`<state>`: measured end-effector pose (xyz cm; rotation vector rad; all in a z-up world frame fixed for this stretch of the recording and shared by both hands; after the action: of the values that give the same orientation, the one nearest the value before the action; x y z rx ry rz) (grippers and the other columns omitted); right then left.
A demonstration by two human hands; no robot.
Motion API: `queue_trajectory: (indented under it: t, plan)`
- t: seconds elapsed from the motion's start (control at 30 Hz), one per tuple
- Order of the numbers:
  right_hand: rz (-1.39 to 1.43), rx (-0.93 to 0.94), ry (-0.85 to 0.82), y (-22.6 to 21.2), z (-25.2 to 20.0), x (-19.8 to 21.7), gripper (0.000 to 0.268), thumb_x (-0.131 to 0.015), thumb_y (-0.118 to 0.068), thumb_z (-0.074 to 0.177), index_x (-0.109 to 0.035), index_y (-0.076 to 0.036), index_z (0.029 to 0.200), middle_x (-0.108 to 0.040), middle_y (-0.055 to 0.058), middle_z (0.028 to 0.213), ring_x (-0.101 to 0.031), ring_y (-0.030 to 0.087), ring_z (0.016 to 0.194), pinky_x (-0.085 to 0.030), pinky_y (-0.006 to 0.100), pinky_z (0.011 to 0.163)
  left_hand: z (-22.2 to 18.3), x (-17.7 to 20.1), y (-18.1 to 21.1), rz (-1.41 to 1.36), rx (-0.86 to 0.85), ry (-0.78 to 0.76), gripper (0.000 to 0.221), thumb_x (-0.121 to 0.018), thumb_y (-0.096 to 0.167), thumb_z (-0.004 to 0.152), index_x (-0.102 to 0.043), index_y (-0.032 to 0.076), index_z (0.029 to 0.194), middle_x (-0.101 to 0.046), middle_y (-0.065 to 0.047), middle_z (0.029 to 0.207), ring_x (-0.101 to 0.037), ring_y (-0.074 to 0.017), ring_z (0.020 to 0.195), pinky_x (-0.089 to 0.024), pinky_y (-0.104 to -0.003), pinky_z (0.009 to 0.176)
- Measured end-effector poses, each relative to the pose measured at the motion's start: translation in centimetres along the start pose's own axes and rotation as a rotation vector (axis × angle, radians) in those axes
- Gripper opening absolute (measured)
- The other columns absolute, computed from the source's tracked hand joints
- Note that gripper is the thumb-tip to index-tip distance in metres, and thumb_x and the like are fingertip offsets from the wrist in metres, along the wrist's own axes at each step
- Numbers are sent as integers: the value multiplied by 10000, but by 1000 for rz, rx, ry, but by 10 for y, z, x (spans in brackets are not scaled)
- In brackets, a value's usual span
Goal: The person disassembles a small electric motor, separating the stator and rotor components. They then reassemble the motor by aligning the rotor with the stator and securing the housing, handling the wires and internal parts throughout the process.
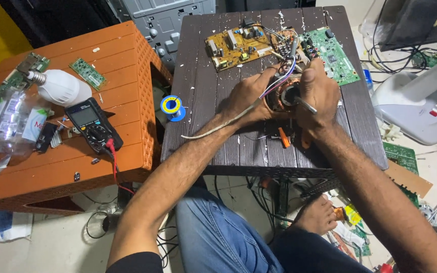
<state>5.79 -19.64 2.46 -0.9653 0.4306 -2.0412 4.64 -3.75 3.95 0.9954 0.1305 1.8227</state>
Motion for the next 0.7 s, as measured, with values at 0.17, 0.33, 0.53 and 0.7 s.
queue_trajectory:
  t: [0.17, 0.33, 0.53, 0.7]
  plan:
    - [-93, -7, -69, -20, -2, 6, 740, -85, -627, 1104, -504, -35, 957, -485, 299, 577, -553, 493, 524, -396, 528, 563, -5, -12, -9, -8, 61, -99, 959, -990, 430, 696, -464, -23, 1357, -695, -320, 925, -748, -465, 872, -623, -566, 792]
    - [-126, -16, -68, -24, -3, 7, 708, -117, -613, 1118, -495, -31, 981, -514, 342, 637, -595, 551, 622, -398, 569, 611, -6, -16, -15, 6, 58, -111, 970, -977, 426, 714, -426, -1, 1389, -700, -310, 927, -751, -457, 876, -620, -576, 804]
    - [-87, -15, -53, -12, -3, 2, 649, -150, -560, 1141, -518, -55, 965, -535, 271, 604, -583, 426, 558, -427, 502, 616, -6, -15, -14, 13, 41, -106, 945, -969, 477, 706, -450, 8, 1341, -703, -304, 934, -753, -454, 876, -622, -577, 812]
    - [-25, -16, -66, -21, -2, 4, 670, -144, -533, 1145, -532, -25, 945, -524, 278, 586, -574, 411, 536, -413, 492, 594, -2, 3, 7, 39, 24, -65, 904, -950, 523, 689, -482, 62, 1310, -708, -264, 946, -755, -445, 893, -623, -575, 806]
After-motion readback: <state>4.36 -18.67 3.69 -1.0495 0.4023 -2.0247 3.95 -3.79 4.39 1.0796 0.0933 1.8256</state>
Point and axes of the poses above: each hand's wrist, its own z-axis towards the middle knuckle, its own x-axis out of the back of the hand, y = z × x, the point moved 8 cm from there along z, towards the middle knuckle
